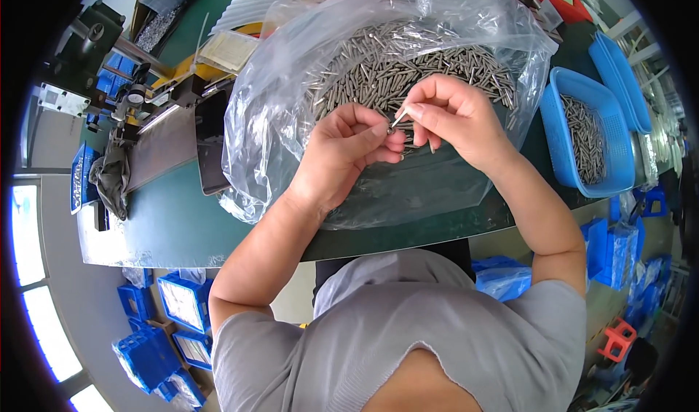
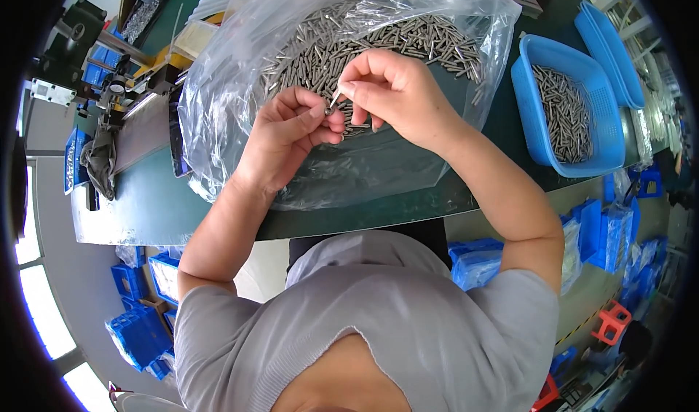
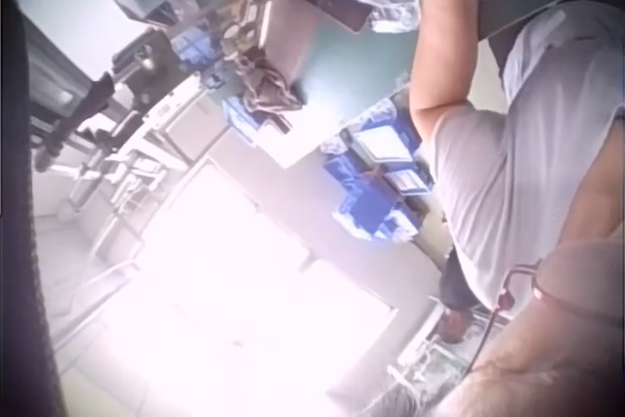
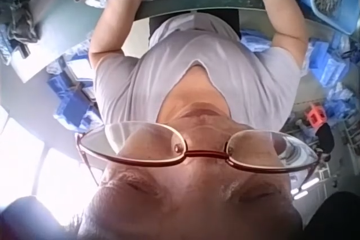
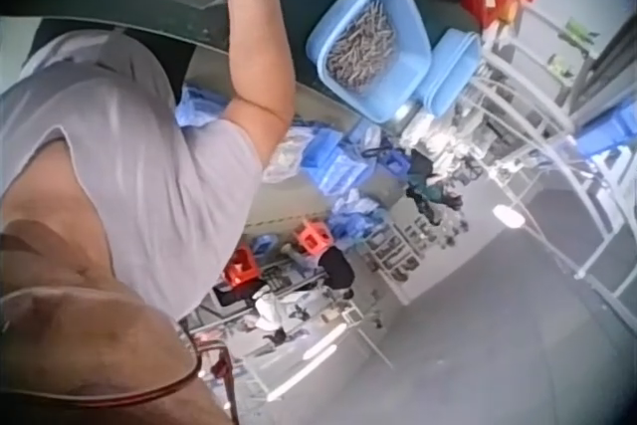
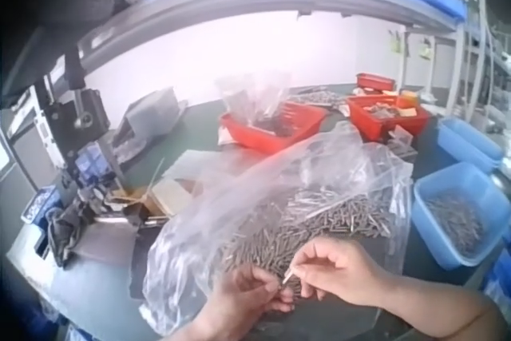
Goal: Sorting small metal pins from a large bag into a plastic storage container.
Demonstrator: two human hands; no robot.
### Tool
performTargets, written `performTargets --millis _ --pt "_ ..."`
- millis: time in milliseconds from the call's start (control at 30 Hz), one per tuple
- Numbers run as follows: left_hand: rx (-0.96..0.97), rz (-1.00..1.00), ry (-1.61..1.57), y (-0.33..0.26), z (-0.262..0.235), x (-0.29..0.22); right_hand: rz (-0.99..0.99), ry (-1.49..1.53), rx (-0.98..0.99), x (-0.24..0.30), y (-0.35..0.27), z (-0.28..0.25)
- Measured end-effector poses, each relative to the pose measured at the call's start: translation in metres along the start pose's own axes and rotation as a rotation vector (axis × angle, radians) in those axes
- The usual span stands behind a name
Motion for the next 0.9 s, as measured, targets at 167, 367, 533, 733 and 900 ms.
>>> performTargets --millis 167,367,533,733,900 --pt "-0.001 0.008 0.003 -0.001 0.001 -0.001 -0.011 -0.032 0.035 0.0 -0.001 0.004" --pt "0.001 0.024 0.01 -0.001 0.001 -0.001 -0.109 -0.112 0.036 -0.012 -0.001 0.008" --pt "0.012 0.045 -0.01 -0.002 0.001 -0.002 -0.046 0.067 0.103 -0.007 -0.002 0.016" --pt "-0.059 0.083 -0.024 0.0 -0.002 -0.005 0.037 0.469 -0.128 -0.005 0.015 -0.028" --pt "-0.095 0.101 0.005 0.0 -0.004 -0.004 0.244 0.032 0.018 -0.003 0.022 -0.046"
Point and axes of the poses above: each hand's wrist, its own y-axis towards the middle knuckle, its own z-axis out of the palm, x = y × z, the point moved 2 cm from there along y, towards the middle knuckle, and after that the axes turned 6 degrees about -x, right-handed, at the moved point
